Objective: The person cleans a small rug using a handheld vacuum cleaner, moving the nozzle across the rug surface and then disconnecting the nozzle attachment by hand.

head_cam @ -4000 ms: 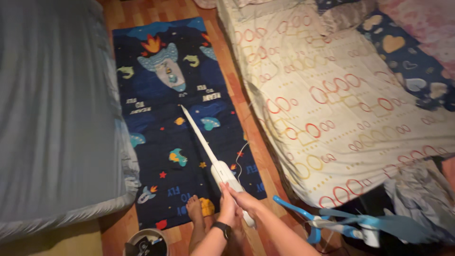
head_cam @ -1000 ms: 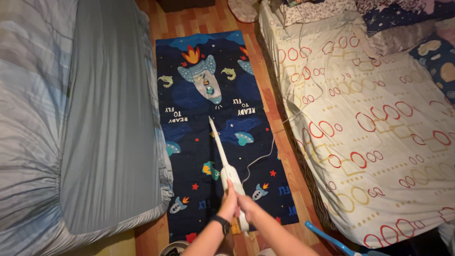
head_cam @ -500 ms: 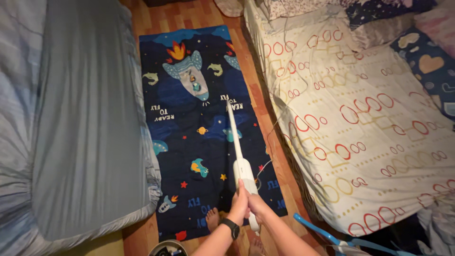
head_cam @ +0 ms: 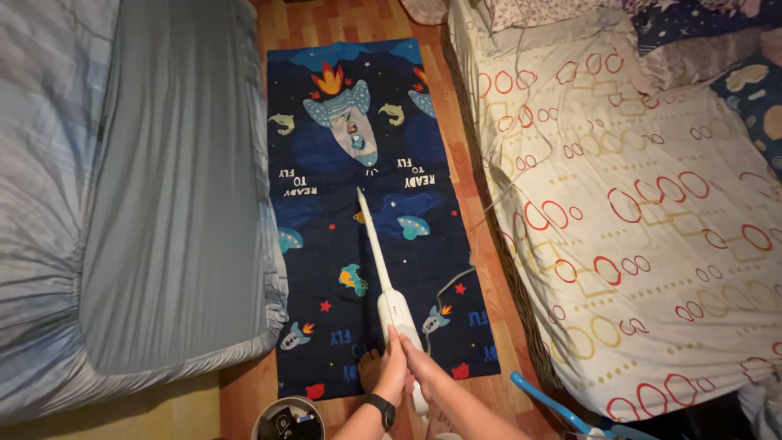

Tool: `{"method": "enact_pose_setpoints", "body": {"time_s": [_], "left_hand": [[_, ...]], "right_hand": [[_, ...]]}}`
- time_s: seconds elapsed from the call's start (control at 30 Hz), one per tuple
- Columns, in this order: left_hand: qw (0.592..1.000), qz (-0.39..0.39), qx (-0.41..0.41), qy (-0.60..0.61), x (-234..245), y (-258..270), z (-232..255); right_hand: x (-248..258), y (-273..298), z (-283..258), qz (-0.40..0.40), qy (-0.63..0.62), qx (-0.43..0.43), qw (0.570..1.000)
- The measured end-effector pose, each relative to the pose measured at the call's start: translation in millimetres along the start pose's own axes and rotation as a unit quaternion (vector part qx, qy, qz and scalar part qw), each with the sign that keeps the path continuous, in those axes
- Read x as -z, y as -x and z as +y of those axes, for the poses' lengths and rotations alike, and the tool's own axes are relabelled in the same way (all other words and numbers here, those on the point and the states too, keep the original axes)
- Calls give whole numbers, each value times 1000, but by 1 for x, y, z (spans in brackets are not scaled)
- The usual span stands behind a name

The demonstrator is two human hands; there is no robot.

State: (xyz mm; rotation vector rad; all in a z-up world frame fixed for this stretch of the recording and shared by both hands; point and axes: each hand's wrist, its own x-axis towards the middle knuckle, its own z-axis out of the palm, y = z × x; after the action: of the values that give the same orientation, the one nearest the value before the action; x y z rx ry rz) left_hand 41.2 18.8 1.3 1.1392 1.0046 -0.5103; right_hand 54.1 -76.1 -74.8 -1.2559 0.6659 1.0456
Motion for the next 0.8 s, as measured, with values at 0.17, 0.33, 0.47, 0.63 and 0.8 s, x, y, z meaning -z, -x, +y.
{"method": "enact_pose_setpoints", "body": {"time_s": [0.17, 0.33, 0.47, 0.63, 0.8], "left_hand": [[1000, -5, 6, -21, 4, -4, -4], [999, 6, 18, -28, 2, 5, 9], [1000, -14, 3, -15, 8, -2, 18], [998, -36, -45, -18, 14, -35, 39], [996, -53, -57, -33, 19, -57, 36]], "right_hand": [[-6, 7, -3, 11, -1, -26, 1000], [-9, 3, -7, 0, 4, 12, 1000], [-15, -4, -18, 12, 4, -4, 1000], [-27, -28, -45, -5, -9, -13, 1000], [-33, -8, -63, 2, -4, -43, 999]]}}
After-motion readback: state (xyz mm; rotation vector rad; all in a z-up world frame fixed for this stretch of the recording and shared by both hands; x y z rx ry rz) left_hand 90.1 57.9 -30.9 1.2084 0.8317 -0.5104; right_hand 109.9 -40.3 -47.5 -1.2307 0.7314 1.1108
